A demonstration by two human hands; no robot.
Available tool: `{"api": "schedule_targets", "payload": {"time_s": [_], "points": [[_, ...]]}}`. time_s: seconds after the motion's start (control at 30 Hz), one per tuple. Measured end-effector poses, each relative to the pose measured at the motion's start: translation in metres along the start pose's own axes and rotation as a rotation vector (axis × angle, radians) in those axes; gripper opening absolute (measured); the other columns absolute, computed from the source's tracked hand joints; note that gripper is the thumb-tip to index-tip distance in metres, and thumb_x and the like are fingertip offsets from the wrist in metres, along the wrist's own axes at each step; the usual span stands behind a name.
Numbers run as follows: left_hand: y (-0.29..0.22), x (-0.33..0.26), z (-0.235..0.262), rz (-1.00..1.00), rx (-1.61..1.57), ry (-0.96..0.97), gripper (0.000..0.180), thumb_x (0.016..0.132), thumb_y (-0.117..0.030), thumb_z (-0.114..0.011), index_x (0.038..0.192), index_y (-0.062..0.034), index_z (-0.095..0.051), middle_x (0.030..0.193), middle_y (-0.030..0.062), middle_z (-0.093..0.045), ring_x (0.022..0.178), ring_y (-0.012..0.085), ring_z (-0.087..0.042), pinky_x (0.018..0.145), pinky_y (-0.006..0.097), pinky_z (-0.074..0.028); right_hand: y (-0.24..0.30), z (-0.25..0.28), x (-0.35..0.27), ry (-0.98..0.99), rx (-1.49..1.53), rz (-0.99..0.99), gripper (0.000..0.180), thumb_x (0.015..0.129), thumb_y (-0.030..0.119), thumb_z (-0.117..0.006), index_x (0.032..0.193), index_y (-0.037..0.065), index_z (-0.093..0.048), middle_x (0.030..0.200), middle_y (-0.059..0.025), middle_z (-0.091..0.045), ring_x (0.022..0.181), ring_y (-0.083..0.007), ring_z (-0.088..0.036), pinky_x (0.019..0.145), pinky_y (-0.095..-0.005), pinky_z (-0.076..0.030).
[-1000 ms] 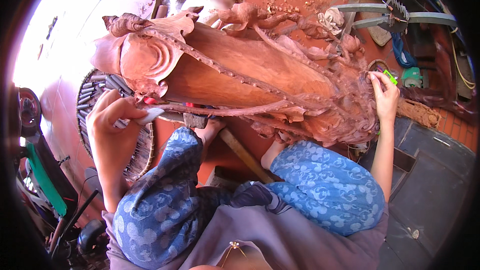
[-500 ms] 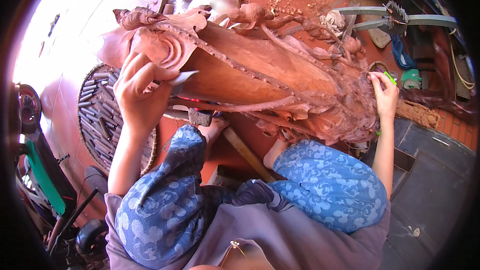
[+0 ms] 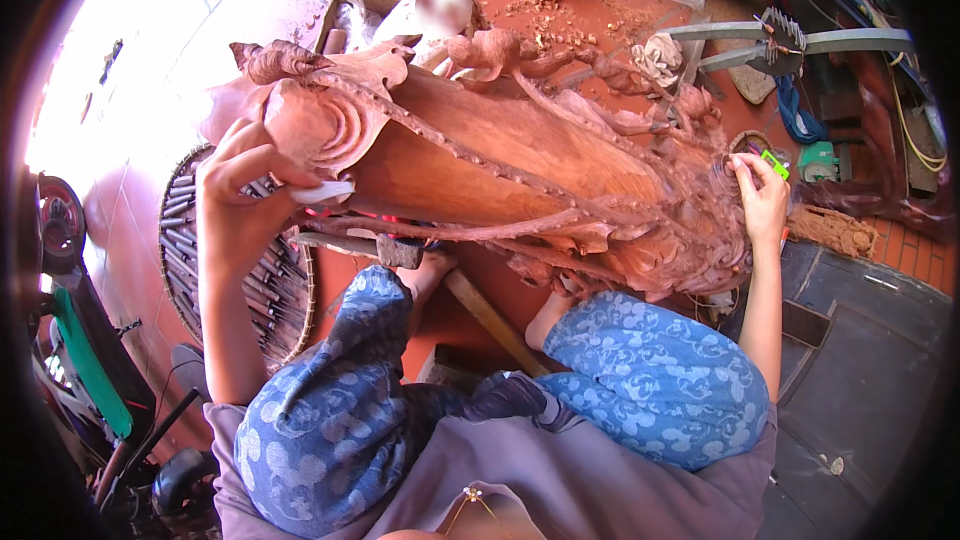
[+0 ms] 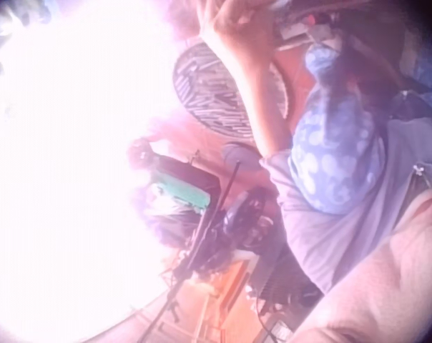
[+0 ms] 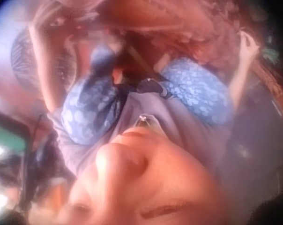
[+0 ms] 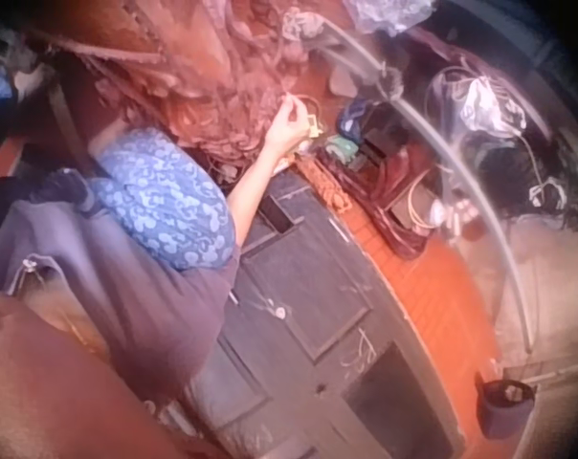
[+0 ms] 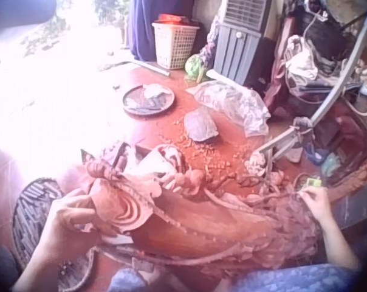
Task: The person uses a rotary carving tool to shape and detail a large wooden sculpture of a horse. They hold the tool with both hands and carefully carve the horse's neck and mane area, then briefly wipe the surface with a cloth.
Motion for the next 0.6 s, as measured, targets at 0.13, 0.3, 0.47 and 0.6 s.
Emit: {"api": "schedule_targets", "payload": {"time_s": [0.13, 0.3, 0.47, 0.6], "points": [[0.003, 0.012, -0.014, -0.114, -0.036, -0.127, 0.022, 0.055, -0.009, -0.085, 0.070, -0.0087, -0.070, 0.072, 0.0021, -0.059, 0.074, 0.0208, -0.057, 0.066, 0.034, -0.047, 0.003, -0.002, 0.000, -0.006, 0.005, 0.007, 0.016, 0.094, 0.013, -0.065, 0.099, -0.001, -0.072, 0.085, -0.0069, -0.074, 0.082, -0.0108, -0.068, 0.076, -0.0262, -0.052], [-0.017, 0.020, -0.022, -0.232, -0.007, -0.185, 0.020, 0.056, -0.007, -0.083, 0.069, -0.0102, -0.068, 0.071, 0.0015, -0.060, 0.075, 0.0222, -0.058, 0.066, 0.034, -0.048, 0.002, -0.003, 0.001, -0.001, 0.007, 0.006, 0.016, 0.094, 0.012, -0.065, 0.099, -0.001, -0.072, 0.084, -0.0059, -0.074, 0.082, -0.0102, -0.068, 0.076, -0.0257, -0.051], [-0.022, 0.032, -0.027, -0.202, -0.008, -0.293, 0.014, 0.059, -0.003, -0.075, 0.067, -0.0090, -0.066, 0.070, 0.0028, -0.061, 0.072, 0.0244, -0.058, 0.065, 0.036, -0.047, 0.002, -0.002, 0.001, -0.009, 0.020, -0.022, 0.015, 0.093, 0.011, -0.065, 0.099, 0.000, -0.072, 0.083, -0.0056, -0.074, 0.081, -0.0098, -0.068, 0.075, -0.0253, -0.051], [-0.015, 0.024, -0.029, -0.010, -0.007, -0.213, 0.012, 0.059, -0.002, -0.074, 0.066, -0.0070, -0.065, 0.068, 0.0052, -0.061, 0.069, 0.0248, -0.059, 0.065, 0.036, -0.047, 0.000, -0.001, -0.001, -0.023, 0.017, -0.017, 0.014, 0.093, 0.011, -0.065, 0.099, 0.000, -0.072, 0.082, -0.0059, -0.073, 0.079, -0.0096, -0.067, 0.074, -0.0254, -0.051]]}}
Point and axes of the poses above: each hand's wrist, its own x-axis towards the middle knuckle, its own z-axis out of the back of the hand, y = z × x, the point moved 8 cm from there along x, towards the middle knuckle
